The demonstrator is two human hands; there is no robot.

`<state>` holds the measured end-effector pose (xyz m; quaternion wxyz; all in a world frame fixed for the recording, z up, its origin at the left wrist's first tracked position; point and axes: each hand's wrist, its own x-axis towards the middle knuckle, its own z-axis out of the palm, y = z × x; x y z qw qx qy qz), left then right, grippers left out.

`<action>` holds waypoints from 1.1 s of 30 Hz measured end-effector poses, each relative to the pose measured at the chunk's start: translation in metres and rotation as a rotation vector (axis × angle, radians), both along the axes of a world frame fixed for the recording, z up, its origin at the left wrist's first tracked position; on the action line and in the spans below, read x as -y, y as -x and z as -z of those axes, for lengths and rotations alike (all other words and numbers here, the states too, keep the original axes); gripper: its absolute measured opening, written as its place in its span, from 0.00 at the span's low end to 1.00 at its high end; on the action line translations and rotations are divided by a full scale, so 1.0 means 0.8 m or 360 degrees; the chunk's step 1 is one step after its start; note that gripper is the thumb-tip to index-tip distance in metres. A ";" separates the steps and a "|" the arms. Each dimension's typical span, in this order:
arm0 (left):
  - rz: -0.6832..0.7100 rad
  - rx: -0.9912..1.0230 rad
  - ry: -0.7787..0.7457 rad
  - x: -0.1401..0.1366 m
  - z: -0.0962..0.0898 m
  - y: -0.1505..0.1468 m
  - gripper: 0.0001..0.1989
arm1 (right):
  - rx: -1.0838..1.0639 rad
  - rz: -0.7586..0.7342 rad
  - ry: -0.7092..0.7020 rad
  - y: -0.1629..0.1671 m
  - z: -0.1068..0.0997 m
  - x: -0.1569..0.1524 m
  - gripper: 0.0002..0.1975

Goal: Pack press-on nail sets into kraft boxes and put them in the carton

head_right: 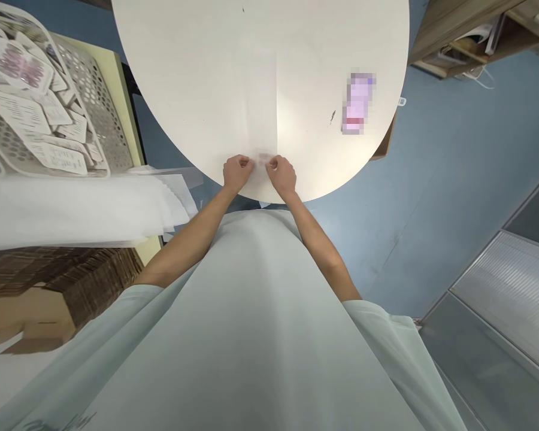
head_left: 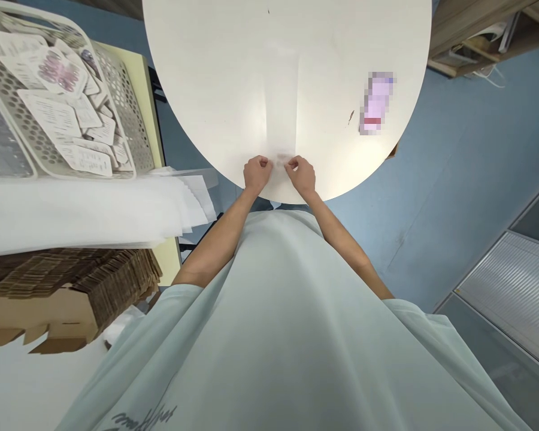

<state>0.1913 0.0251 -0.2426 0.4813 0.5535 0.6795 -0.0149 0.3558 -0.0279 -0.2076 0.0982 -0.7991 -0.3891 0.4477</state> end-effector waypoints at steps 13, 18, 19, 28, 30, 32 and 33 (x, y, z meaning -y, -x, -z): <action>-0.0007 -0.0068 -0.0145 0.004 0.024 0.000 0.09 | -0.0014 0.0210 0.0086 -0.014 0.032 -0.001 0.10; -0.0005 -0.0165 -0.0149 0.009 0.023 -0.004 0.08 | -0.0102 0.0257 0.0086 -0.005 0.027 0.000 0.10; -0.0004 -0.0181 -0.0128 0.009 0.021 -0.005 0.08 | -0.0128 0.0272 0.0094 -0.005 0.025 0.000 0.11; 0.0549 0.0239 -0.0505 0.011 -0.008 -0.011 0.24 | -0.0134 0.0271 0.0134 -0.006 0.018 -0.001 0.11; 0.0773 0.0364 -0.0517 0.015 -0.013 -0.011 0.27 | -0.0138 0.0271 0.0132 -0.007 0.021 -0.001 0.11; 0.0933 0.0457 -0.0503 0.021 -0.013 -0.008 0.31 | -0.0153 0.0283 0.0115 -0.009 0.025 -0.001 0.11; 0.0983 0.0491 -0.0495 0.024 -0.012 -0.005 0.32 | -0.0160 0.0294 0.0105 -0.010 0.027 -0.001 0.11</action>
